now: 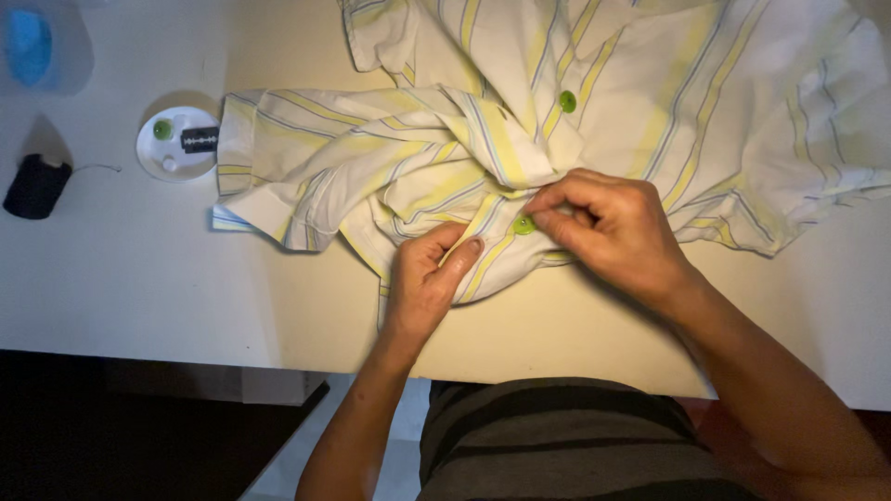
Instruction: The person sews a green button onto a striped shirt using a needle and thread. They repeatedly pass the needle through the button and fabric, pull the thread tight, and adjust the shirt to align the button with the buttonhole.
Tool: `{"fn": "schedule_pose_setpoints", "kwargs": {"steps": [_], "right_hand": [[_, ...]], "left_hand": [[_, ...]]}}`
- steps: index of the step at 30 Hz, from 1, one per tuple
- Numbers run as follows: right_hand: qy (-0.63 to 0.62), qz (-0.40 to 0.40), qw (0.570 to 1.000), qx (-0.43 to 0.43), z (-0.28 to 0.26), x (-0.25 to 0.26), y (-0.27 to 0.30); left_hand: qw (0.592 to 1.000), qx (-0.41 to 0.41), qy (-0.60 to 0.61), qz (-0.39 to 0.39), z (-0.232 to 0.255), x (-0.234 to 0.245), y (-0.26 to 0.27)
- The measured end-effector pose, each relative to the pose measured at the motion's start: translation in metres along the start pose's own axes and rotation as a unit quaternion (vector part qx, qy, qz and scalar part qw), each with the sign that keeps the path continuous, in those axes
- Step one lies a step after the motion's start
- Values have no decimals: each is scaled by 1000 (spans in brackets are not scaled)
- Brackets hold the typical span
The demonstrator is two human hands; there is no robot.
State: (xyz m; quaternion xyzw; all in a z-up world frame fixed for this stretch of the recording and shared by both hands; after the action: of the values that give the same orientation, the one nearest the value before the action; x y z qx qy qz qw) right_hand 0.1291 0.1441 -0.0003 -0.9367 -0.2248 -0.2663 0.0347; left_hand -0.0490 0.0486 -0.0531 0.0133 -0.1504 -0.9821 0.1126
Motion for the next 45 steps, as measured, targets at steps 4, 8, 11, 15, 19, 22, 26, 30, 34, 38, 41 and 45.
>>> {"fn": "schedule_pose_setpoints", "kwargs": {"steps": [4,8,11,15,19,22,26,30,34,38,41,45], "right_hand": [[-25,5,996,-86,26,-3,-11],[-78,-12,991,-109,40,-5,-10],[-120,-21,986,-111,47,-6,-7],[-251,-58,958,-122,51,-1,-7],[-300,-64,938,-162,51,8,0],[-194,-44,972,-129,42,11,6],[-52,-18,998,-38,18,10,11],[-33,-22,997,-59,8,8,19],[-71,-30,997,-20,-6,6,29],[-73,4,997,16,-12,-4,23],[-27,11,1000,9,-9,-15,20],[-1,-26,999,-43,-8,-10,39]], "left_hand": [[996,57,71,-21,-10,-1,-2],[1000,8,20,-12,-4,2,-1],[1000,5,28,-3,-5,0,-1],[999,6,49,-6,-7,-2,-2],[997,26,78,-7,-11,-4,-2],[995,42,91,-11,-12,-5,-2],[995,49,87,-13,-13,-3,0],[996,46,72,3,-16,0,1],[996,15,88,6,-13,1,-2],[996,6,92,4,-8,2,0],[984,58,161,-41,-10,-5,3],[986,24,159,-46,-4,-12,5]]}}
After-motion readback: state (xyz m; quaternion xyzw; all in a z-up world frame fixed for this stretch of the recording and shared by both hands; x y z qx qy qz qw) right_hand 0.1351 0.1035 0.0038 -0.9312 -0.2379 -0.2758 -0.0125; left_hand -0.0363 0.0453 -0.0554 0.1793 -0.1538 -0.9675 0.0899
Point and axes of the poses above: each hand's wrist, its own y-axis away from the middle knuckle, its own x-axis out of the back of the hand, z = x × y, the point moved 7 cm from there along -y, towards the middle knuckle, and after that the axes turned 7 degrees about z, right-handed, at the moved point
